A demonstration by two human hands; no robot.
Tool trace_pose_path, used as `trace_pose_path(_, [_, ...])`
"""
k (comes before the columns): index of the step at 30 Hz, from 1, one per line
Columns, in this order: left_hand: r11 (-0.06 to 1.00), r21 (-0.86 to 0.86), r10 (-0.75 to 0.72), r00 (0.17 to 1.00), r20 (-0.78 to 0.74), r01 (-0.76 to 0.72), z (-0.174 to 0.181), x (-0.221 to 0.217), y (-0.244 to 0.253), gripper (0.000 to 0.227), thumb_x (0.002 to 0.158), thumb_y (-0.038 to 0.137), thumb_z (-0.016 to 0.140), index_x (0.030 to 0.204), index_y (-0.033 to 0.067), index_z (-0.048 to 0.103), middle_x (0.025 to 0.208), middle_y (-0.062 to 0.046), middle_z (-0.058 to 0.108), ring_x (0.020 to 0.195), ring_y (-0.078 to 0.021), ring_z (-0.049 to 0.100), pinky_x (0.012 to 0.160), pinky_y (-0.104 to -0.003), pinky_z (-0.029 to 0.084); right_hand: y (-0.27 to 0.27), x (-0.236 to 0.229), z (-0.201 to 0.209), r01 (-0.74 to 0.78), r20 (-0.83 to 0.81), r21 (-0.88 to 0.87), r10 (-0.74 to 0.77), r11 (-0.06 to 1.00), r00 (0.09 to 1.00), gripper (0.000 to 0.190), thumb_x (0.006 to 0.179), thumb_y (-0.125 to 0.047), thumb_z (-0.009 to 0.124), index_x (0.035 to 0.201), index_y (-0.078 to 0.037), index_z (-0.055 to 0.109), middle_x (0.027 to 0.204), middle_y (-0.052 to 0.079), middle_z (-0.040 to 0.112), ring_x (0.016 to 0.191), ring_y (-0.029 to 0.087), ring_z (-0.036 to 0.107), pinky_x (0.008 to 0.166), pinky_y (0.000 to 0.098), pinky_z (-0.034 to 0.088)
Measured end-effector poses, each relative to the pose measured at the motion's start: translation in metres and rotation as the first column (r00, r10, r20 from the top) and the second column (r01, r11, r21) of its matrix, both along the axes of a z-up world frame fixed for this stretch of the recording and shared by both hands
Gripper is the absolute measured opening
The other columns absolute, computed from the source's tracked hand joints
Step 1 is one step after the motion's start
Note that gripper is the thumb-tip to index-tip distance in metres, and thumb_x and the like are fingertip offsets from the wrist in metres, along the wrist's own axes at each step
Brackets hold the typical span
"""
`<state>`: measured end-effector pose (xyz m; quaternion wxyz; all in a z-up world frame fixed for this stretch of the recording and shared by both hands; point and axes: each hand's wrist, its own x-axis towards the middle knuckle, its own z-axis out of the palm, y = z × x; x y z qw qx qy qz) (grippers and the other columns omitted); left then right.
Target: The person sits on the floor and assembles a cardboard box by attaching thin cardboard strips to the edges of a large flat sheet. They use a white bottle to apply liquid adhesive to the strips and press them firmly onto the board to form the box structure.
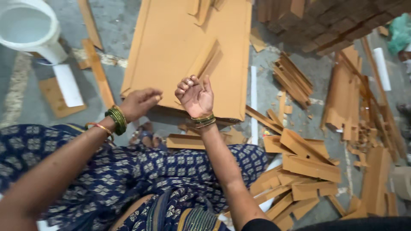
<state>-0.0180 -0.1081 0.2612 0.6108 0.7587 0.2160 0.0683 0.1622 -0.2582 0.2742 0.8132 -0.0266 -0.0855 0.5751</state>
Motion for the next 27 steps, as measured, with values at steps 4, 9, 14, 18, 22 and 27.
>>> trace_pose_path(4, [0.913,-0.378,0.062,0.86,0.506,0.156,0.01,-0.003,0.009,0.046,0.101,0.013,0.06,0.146,0.0047,0.05,0.138,-0.008,0.063,0.13,-0.0157,0.058,0.111,-0.031,0.047,0.024,-0.028,-0.004,-0.063,-0.075,0.032,0.065,0.998,0.995,0.053,0.109,-0.054,0.044,0.11,-0.004,0.062,0.099,0.008,0.057,0.098,0.024,0.051,0.093,0.0382,0.045])
trace_pose_path(9, [0.963,-0.267,0.198,0.731,0.653,-0.022,0.006,-0.005,0.018,0.024,0.112,0.021,0.057,0.122,-0.0007,0.055,0.147,-0.014,0.056,0.132,-0.0179,0.057,0.114,-0.03,0.047,0.077,-0.083,-0.039,0.006,-0.14,-0.2,-0.035,0.98,0.99,0.058,0.114,-0.054,0.044,0.132,-0.001,0.06,0.126,0.014,0.065,0.116,0.028,0.059,0.11,0.0417,0.044])
trace_pose_path(14, [0.553,-0.763,0.673,0.719,0.174,-0.333,-0.008,-0.024,0.045,0.031,0.108,0.032,0.052,0.099,0.0065,0.066,0.094,-0.012,0.075,0.084,-0.0184,0.072,0.074,-0.03,0.06,0.127,-0.164,-0.059,0.355,0.281,-0.17,-0.3,0.919,0.912,0.032,0.117,-0.021,0.042,0.138,-0.004,0.059,0.148,0.014,0.059,0.139,0.028,0.053,0.123,0.0427,0.038])
trace_pose_path(18, [0.4,-0.883,0.723,0.676,0.141,-0.244,-0.029,-0.041,0.072,0.034,0.112,0.035,0.062,0.095,0.0059,0.061,0.08,-0.004,0.063,0.072,-0.0158,0.062,0.064,-0.03,0.054,0.128,-0.18,-0.059,0.599,0.948,0.049,-0.227,0.799,0.225,0.037,0.115,-0.011,0.043,0.15,-0.005,0.052,0.157,0.01,0.052,0.147,0.019,0.045,0.128,0.0351,0.032])
trace_pose_path(22, [0.196,-0.923,0.786,0.615,-0.054,-0.332,-0.053,-0.043,0.098,0.037,0.103,0.039,0.058,0.086,0.0053,0.057,0.072,-0.008,0.063,0.064,-0.024,0.066,0.061,-0.034,0.059,0.15,-0.156,-0.063,0.482,0.936,0.321,-0.194,0.816,-0.294,0.043,0.11,-0.006,0.051,0.153,-0.011,0.047,0.153,0.01,0.055,0.142,0.026,0.057,0.121,0.0357,0.043])
trace_pose_path(27, [-0.062,-0.991,0.82,0.572,0.019,0.122,-0.069,-0.055,0.146,0.027,0.116,0.023,0.053,0.105,-0.002,0.058,0.093,-0.02,0.065,0.073,-0.0248,0.063,0.067,-0.032,0.056,0.205,-0.1,-0.055,0.063,0.5,0.141,-0.016,0.988,-0.866,0.074,0.09,0.012,0.055,0.155,-0.02,0.048,0.153,0.011,0.06,0.117,0.025,0.068,0.098,0.0354,0.058])
